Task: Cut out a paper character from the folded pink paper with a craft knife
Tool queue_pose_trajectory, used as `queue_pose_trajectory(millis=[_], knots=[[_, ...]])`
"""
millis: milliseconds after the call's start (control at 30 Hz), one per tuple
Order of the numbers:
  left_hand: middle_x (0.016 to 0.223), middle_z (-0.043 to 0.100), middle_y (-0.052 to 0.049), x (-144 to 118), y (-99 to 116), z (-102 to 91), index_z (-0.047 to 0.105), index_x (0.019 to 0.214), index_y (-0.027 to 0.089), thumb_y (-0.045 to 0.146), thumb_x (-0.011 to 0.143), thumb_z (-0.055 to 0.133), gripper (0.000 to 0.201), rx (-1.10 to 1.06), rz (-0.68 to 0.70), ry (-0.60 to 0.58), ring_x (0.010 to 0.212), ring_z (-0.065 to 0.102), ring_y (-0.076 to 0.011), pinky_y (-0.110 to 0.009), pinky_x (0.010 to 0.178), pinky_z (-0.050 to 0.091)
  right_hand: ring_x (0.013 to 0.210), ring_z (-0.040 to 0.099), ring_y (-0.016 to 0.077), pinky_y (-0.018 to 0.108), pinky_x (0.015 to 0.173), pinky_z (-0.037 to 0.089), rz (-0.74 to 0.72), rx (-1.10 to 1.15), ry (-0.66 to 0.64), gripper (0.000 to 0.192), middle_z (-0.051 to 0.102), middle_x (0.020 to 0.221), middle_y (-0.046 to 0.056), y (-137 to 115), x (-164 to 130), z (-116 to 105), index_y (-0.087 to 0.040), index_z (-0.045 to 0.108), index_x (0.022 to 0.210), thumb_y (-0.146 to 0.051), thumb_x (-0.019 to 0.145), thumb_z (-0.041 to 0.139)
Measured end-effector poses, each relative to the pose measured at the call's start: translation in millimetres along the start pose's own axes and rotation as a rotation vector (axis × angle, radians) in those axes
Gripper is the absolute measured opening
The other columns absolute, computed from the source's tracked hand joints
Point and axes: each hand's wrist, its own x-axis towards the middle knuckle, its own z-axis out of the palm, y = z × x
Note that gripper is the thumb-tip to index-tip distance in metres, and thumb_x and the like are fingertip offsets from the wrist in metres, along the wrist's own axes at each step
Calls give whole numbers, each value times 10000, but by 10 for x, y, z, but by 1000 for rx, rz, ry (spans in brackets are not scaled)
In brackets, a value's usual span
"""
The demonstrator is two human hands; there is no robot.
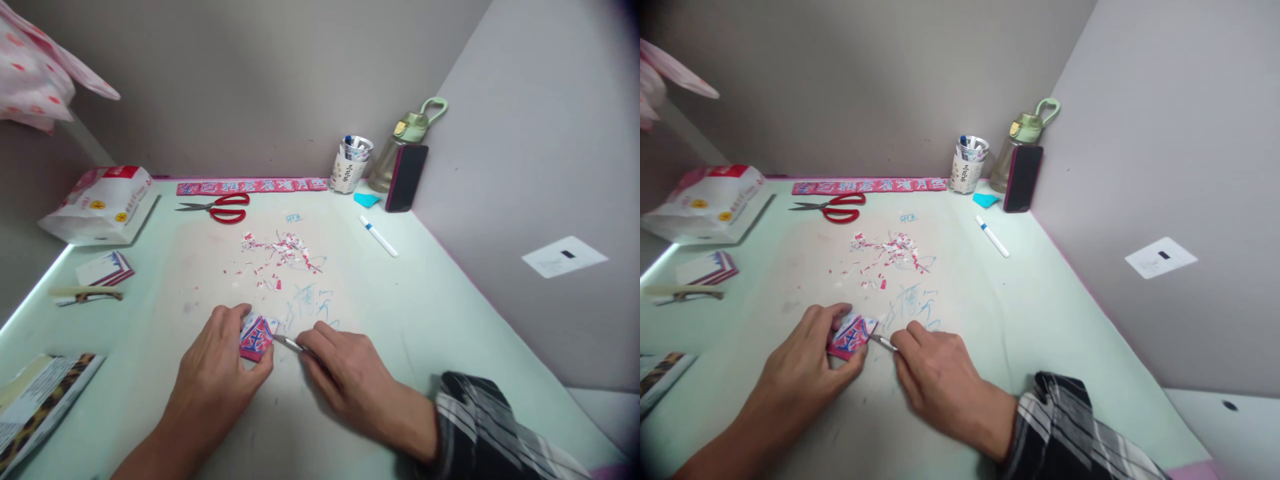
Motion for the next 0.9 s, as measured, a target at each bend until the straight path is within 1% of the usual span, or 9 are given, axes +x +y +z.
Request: queue_pose_trajectory(millis=[167, 300, 467, 700, 900], knots=[[1040, 603, -56, -12, -8, 13, 463, 1280, 201, 367, 903, 527, 417, 23, 40, 18, 927, 671, -248, -367, 776, 528, 643, 554, 162, 312, 572, 340, -6, -17, -22, 183, 620, 863, 34, -8, -9, 23, -172, 570, 1043, -153, 1026, 390], [1054, 599, -61, -15, -12, 17, 447, 1320, 192, 352, 928, 523, 431, 50, 103, 53, 929, 667, -239, -354, 778, 516, 626, 532, 162, 321, 556, 309, 14, -114, -60, 124, 610, 882, 35, -42, -20, 40, -184, 547, 1009, -127, 997, 437], [1058, 596, -64, -16, -8, 21, 443, 1335, 182, 357, 942, 521, 438, 79, 125, 69, 947, 664, -245, -355, 785, 508, 631, 532, 155, 317, 538, 297, 24, -160, -115, 97, 594, 931, 45, -76, -44, 38, -186, 523, 991, -107, 975, 469], [1047, 597, -69, -12, -11, 26, 455, 1335, 165, 351, 955, 504, 426, 97, 150, 94, 927, 664, -242, -351, 773, 508, 642, 531, 161, 321, 540, 322, 15, -145, -96, 105, 586, 908, 38, -62, -54, 46, -192, 507, 975, -99, 972, 458], [1056, 603, -77, -12, 10, 26, 456, 1346, 160, 351, 958, 491, 434, 89, 156, 93, 952, 666, -250, -358, 801, 510, 623, 507, 164, 339, 536, 286, 8, -190, -89, 109, 585, 910, 32, -71, -64, 75, -205, 484, 969, -97, 954, 473]])
